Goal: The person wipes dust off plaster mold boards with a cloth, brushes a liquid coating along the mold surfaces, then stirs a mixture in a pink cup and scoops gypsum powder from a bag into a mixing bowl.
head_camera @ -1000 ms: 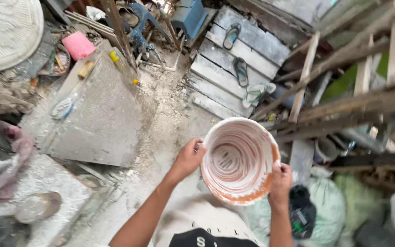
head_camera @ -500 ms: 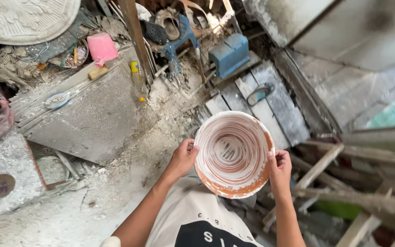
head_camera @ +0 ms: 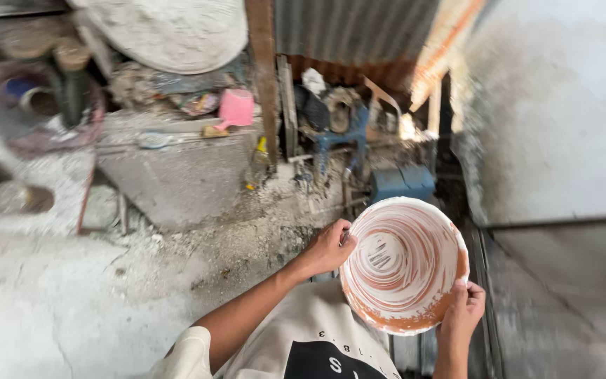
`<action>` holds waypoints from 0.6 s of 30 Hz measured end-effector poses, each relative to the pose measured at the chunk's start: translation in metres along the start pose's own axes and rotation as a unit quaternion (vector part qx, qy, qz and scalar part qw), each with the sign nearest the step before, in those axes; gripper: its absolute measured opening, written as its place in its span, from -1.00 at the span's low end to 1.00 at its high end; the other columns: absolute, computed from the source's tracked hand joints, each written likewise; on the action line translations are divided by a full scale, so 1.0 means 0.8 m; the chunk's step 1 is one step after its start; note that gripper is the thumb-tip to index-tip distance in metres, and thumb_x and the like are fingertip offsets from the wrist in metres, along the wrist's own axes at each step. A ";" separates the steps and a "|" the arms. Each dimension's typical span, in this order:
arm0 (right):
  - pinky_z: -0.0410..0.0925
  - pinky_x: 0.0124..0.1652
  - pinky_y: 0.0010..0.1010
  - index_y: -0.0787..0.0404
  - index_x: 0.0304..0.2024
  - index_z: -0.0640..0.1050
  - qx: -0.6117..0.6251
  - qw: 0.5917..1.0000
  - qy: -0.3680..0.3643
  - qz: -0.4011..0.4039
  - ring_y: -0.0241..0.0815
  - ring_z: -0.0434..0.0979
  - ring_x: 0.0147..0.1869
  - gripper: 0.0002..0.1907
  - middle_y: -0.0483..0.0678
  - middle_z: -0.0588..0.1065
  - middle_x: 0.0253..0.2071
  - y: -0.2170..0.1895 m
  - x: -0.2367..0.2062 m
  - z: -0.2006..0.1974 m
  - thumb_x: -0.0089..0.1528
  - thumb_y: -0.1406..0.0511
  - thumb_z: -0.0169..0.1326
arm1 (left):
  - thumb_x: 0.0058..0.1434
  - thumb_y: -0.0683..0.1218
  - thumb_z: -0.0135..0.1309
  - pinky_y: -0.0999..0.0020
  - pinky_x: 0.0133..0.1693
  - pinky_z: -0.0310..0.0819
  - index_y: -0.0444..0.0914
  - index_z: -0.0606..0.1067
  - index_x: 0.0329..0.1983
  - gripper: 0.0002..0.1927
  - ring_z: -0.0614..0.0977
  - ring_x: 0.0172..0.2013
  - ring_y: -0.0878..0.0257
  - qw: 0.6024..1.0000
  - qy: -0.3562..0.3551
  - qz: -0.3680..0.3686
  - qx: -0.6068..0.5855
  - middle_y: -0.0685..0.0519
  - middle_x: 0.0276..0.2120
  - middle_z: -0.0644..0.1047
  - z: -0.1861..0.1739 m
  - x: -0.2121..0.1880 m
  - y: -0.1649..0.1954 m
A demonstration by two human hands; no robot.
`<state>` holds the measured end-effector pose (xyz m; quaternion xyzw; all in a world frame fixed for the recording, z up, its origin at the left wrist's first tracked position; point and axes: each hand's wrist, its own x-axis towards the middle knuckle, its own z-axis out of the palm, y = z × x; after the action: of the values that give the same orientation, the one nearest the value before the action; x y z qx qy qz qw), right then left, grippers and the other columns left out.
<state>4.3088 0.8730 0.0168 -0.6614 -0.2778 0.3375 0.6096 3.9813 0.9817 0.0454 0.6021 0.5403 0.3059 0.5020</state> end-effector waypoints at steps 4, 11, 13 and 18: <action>0.34 -0.15 -0.52 0.22 -0.03 0.37 0.037 0.992 -0.119 0.022 -0.41 0.37 -0.18 -0.78 -0.15 0.40 -0.19 0.005 0.082 0.057 0.45 0.23 0.09 | 0.29 0.03 0.08 0.15 -0.13 0.53 -0.35 0.42 0.06 -0.58 0.66 -0.22 0.03 0.990 0.136 -0.008 0.022 -0.16 -0.23 0.60 -0.016 0.019 0.014; 0.33 -0.17 -0.60 0.26 -0.12 0.41 0.014 0.926 -0.377 0.003 -0.44 0.41 -0.19 -0.82 -0.14 0.47 -0.24 -0.018 0.201 0.184 0.41 0.32 0.15 | 0.28 0.00 0.09 0.15 -0.14 0.53 -0.32 0.46 0.03 -0.64 0.68 -0.23 0.03 0.917 0.376 -0.135 -0.005 -0.15 -0.24 0.61 -0.003 -0.018 0.029; 0.25 -0.32 -0.60 0.28 -0.18 0.41 0.041 0.896 -0.441 -0.010 -0.44 0.36 -0.32 -0.79 -0.11 0.47 -0.37 -0.029 0.216 0.205 0.39 0.33 0.19 | 0.29 -0.01 0.08 0.14 -0.16 0.53 -0.31 0.47 0.01 -0.67 0.67 -0.25 0.02 0.880 0.451 -0.152 -0.001 -0.14 -0.25 0.61 0.026 -0.042 0.042; 0.27 -0.42 -0.59 0.29 -0.24 0.39 -0.064 0.870 -0.488 -0.029 -0.42 0.38 -0.44 -0.72 -0.07 0.48 -0.46 -0.032 0.222 0.264 0.31 0.33 0.26 | 0.29 -0.02 0.10 0.14 -0.19 0.51 -0.33 0.42 -0.02 -0.68 0.66 -0.28 -0.01 0.859 0.469 -0.196 -0.064 -0.16 -0.28 0.59 0.084 -0.113 0.061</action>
<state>4.2541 1.1448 0.0169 -0.4416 -0.5804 0.5806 0.3620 4.0387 0.8811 0.0862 0.2361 0.7980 0.4809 0.2762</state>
